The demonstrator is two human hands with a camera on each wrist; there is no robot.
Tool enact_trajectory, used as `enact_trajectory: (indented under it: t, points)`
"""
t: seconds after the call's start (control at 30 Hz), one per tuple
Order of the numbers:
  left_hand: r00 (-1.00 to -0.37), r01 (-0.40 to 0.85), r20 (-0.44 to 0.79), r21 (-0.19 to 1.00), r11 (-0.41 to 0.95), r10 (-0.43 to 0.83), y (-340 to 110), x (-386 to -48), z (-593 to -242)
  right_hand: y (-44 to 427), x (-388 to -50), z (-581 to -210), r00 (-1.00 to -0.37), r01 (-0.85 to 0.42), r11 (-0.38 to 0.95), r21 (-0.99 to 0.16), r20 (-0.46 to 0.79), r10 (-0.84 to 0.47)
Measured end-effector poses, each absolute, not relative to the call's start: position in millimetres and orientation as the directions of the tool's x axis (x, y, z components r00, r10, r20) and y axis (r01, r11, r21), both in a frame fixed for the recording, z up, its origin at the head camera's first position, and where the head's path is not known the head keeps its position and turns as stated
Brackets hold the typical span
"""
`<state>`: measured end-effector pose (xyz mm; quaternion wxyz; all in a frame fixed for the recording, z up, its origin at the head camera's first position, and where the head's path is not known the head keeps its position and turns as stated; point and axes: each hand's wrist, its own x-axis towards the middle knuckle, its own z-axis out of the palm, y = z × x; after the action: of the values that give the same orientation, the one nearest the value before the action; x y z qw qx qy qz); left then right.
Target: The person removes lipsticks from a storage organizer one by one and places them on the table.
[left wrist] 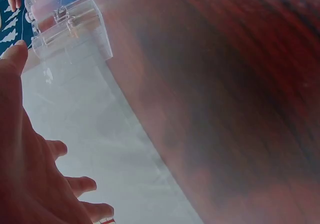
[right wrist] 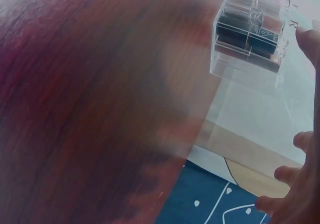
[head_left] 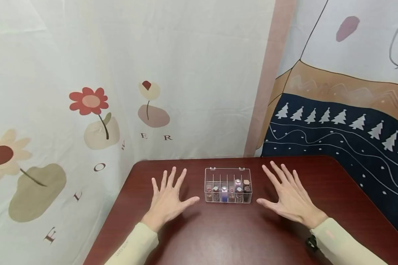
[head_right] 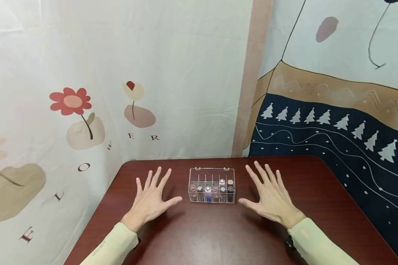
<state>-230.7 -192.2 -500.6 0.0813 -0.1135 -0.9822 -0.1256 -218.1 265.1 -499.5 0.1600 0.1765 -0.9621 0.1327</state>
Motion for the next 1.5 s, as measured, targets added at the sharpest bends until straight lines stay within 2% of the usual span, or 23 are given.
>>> enact_trajectory:
  t: [0.5,0.87,1.23,1.5]
  points:
    - [-0.94,0.31,0.219,0.235,0.921,0.261,-177.6,-238.2,-494.5,258.8,-218.4,-494.4,-0.829,-0.463,0.869,-0.176,0.433,-0.354]
    - [-0.912,0.391,0.239,0.263,0.882,0.333,-160.3,-245.5,-490.6,248.1,-223.2,-487.3,-0.826,-0.489,0.843,-0.225,0.431,-0.364]
    - [-0.896,0.434,0.236,0.274,0.858,0.378,-148.1,-252.5,-488.8,239.1,-230.8,-479.8,-0.821,-0.503,0.835,-0.225,0.425,-0.38]
    - [-0.873,0.479,0.242,0.263,0.838,0.423,-140.8,-259.3,-492.5,230.6,-234.3,-476.2,-0.794,-0.537,0.817,-0.209,0.451,-0.407]
